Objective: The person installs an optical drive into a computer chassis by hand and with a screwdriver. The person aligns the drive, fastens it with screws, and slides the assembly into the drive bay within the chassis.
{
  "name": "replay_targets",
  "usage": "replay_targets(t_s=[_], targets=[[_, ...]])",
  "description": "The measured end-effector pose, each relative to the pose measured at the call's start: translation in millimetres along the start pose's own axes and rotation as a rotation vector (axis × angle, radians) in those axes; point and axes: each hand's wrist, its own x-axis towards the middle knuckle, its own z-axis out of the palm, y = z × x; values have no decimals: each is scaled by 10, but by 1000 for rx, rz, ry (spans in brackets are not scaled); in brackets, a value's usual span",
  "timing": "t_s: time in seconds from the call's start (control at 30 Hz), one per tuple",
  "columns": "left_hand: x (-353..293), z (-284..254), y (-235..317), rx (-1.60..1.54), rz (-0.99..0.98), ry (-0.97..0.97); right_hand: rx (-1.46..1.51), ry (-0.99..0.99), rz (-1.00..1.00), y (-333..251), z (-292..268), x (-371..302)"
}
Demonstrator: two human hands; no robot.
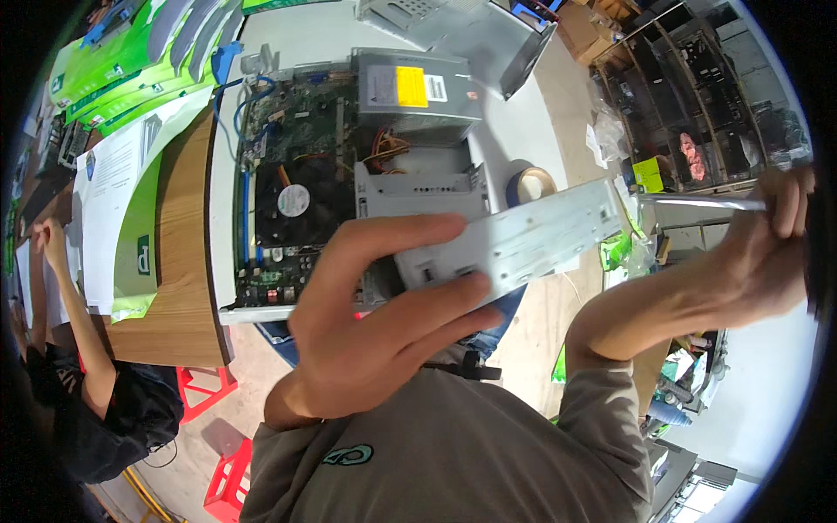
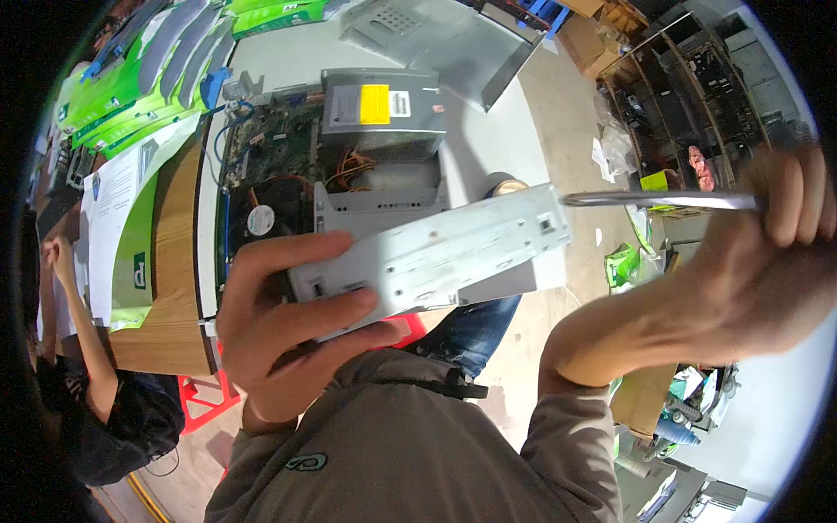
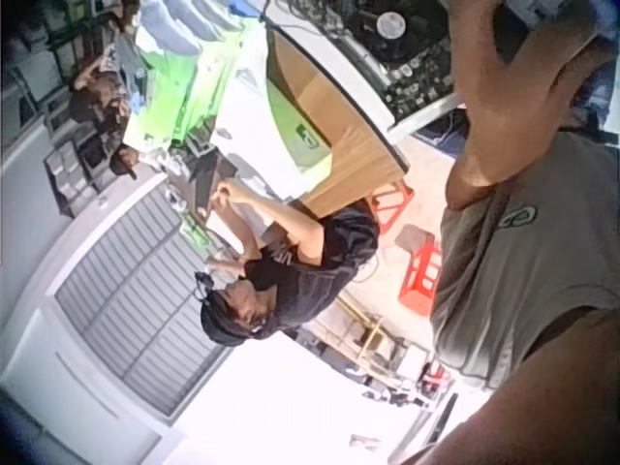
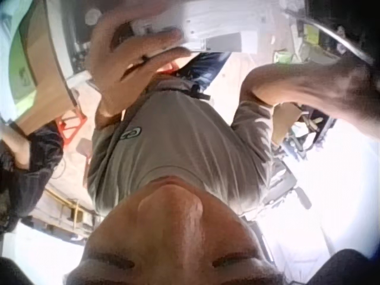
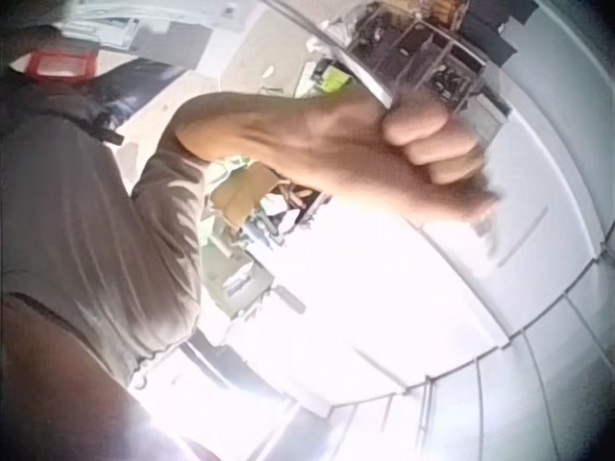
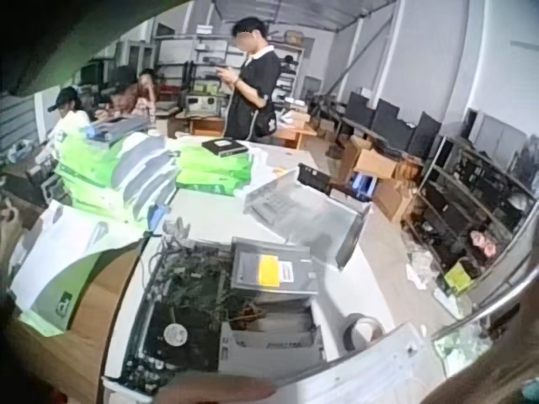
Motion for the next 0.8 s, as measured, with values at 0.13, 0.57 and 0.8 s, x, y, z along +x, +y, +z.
replay_targets(t_s=[0.13,0.57,0.8], targets=[[23,-77,-23,10,-17,-23,-113,114,-150,-267,-154,-234],[391,-15,492,532,4,-324,-78,-4,-6,-121,-436,-493],[576,643,371,544,124,-343,-39,-2,11,-41,-470,-541]])
